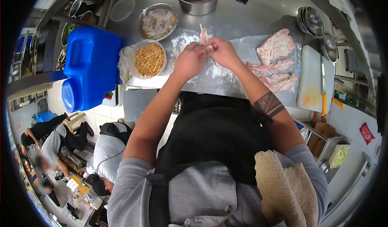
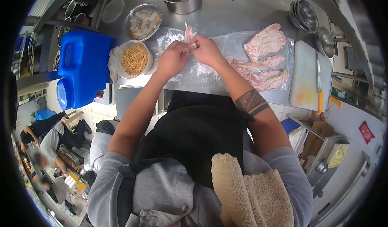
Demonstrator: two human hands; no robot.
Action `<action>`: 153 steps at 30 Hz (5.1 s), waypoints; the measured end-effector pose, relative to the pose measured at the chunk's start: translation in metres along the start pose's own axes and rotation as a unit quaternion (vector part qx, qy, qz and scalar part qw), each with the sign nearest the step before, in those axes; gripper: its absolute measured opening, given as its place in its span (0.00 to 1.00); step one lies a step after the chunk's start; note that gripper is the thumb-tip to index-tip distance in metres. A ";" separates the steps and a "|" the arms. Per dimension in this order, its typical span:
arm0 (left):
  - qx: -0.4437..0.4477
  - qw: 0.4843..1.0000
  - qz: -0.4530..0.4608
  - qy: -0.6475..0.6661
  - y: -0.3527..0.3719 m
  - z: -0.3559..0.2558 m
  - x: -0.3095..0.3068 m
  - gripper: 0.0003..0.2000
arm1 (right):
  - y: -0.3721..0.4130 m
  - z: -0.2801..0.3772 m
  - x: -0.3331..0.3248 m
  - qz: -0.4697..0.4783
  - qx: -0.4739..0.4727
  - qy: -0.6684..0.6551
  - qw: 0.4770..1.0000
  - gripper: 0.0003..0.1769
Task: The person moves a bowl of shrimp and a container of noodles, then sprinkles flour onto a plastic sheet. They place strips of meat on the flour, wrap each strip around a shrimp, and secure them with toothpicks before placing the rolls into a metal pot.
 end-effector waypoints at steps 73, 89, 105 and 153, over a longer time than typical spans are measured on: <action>-0.298 0.841 0.026 0.450 0.083 -0.013 -0.012 0.18 | -0.001 0.148 0.027 0.009 -0.334 0.096 0.937 0.11; -0.297 0.706 -0.022 0.643 0.118 0.009 -0.023 0.21 | -0.028 0.179 0.070 0.002 -0.360 0.291 0.886 0.08; -0.257 0.540 -0.065 0.799 0.085 -0.001 -0.033 0.17 | 0.053 0.146 -0.009 -0.083 -0.186 -0.008 0.979 0.06; -0.188 0.774 -0.065 0.601 0.056 -0.060 -0.028 0.13 | 0.124 0.102 -0.018 -0.118 -0.054 -0.029 0.991 0.06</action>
Point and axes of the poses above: each hand's wrist, its own y-axis away from the middle knuckle, its own x-axis out of the palm, z = x × y, the point moved 3 cm from there along -y, towards the middle knuckle, and after that the axes turned 3 degrees about y, right-handed, at the moved point
